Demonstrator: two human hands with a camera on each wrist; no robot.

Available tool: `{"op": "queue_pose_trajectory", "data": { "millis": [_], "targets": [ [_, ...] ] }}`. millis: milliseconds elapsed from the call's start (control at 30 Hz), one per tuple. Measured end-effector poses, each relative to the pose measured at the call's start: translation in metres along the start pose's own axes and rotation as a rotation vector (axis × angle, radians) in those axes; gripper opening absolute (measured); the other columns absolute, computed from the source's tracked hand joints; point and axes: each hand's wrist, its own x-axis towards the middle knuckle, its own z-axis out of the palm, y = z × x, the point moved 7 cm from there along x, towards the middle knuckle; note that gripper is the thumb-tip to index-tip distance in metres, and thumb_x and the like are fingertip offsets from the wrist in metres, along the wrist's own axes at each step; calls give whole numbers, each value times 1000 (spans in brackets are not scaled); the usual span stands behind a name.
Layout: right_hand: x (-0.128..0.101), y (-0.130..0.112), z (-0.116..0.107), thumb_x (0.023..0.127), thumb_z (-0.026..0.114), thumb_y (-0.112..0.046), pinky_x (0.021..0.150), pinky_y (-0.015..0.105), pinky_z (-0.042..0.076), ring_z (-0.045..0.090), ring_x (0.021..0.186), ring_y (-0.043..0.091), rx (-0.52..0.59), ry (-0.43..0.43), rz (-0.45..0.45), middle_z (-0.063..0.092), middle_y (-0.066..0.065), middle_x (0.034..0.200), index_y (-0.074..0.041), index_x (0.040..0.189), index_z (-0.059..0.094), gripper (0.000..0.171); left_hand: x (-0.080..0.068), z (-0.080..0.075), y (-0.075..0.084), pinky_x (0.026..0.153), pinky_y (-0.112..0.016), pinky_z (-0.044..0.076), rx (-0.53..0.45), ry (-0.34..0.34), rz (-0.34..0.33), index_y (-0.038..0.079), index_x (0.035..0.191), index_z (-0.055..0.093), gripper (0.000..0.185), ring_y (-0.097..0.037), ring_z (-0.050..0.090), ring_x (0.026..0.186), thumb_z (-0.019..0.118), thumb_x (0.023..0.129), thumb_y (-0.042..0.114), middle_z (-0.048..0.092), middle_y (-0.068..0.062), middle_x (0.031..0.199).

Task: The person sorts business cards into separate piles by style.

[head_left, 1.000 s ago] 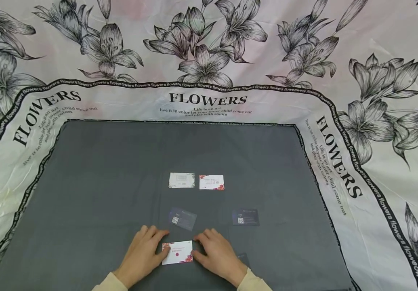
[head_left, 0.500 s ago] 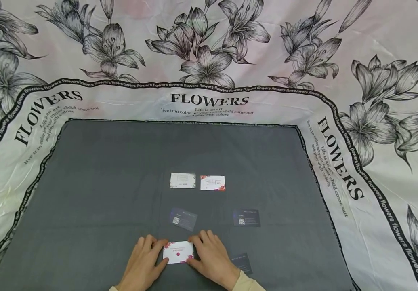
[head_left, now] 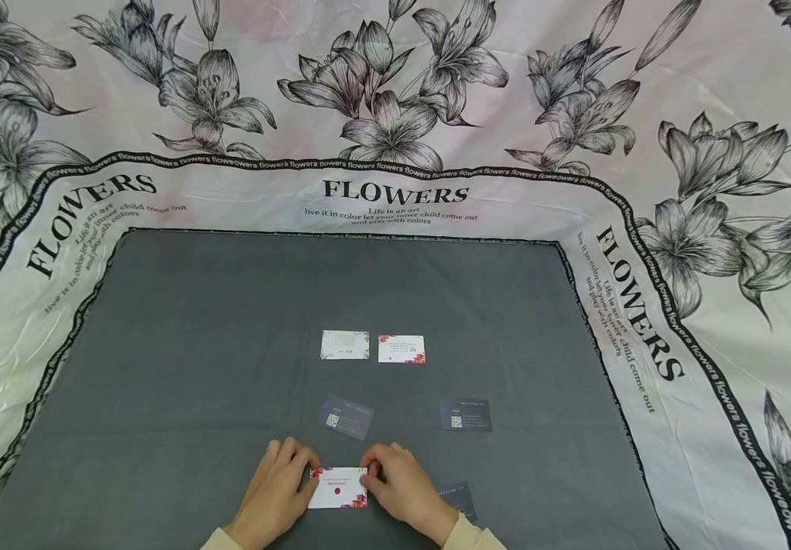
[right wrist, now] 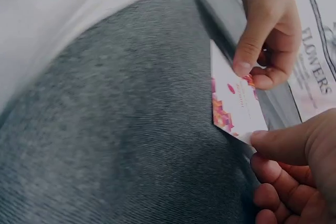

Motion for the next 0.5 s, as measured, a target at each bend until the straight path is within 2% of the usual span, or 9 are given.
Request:
{"op": "queue_pose_trajectory", "data": {
  "millis": [167,200,267,367,500],
  "targets": [
    [3,11,-5,93,73,-19,63,20,46,45,62,-3,250,-75,111,60,-11,74,-15,90,71,5,10,-2,0,71,-24,35,-102,-77,-63,27,76,68,20,-5,31,79,86,77,20,50,15,85],
    [3,13,-7,93,73,-20,56,19,40,45,61,-3,294,-88,128,61,-9,74,-15,89,72,6,13,-3,0,72,-23,35,-124,-97,-69,27,75,69,19,-5,31,79,86,77,20,50,16,85],
    [4,16,-13,93,72,-21,54,18,39,46,59,-1,360,-108,160,63,-6,75,-14,90,74,8,19,-6,3,72,-23,33,-164,-130,-57,27,73,69,18,-4,31,79,85,78,20,52,17,85],
    [7,17,-24,94,71,-21,53,19,38,45,57,0,406,-114,187,64,-3,75,-12,91,75,10,30,-12,10,71,-23,33,-209,-156,-20,27,72,68,18,-5,31,79,84,80,21,52,17,84],
    [12,20,-47,94,71,-20,54,20,37,45,58,1,412,-71,202,64,1,75,-8,93,74,12,52,-19,23,72,-24,32,-218,-160,20,27,73,67,19,-6,31,80,83,82,21,51,15,82]
  ]
}}
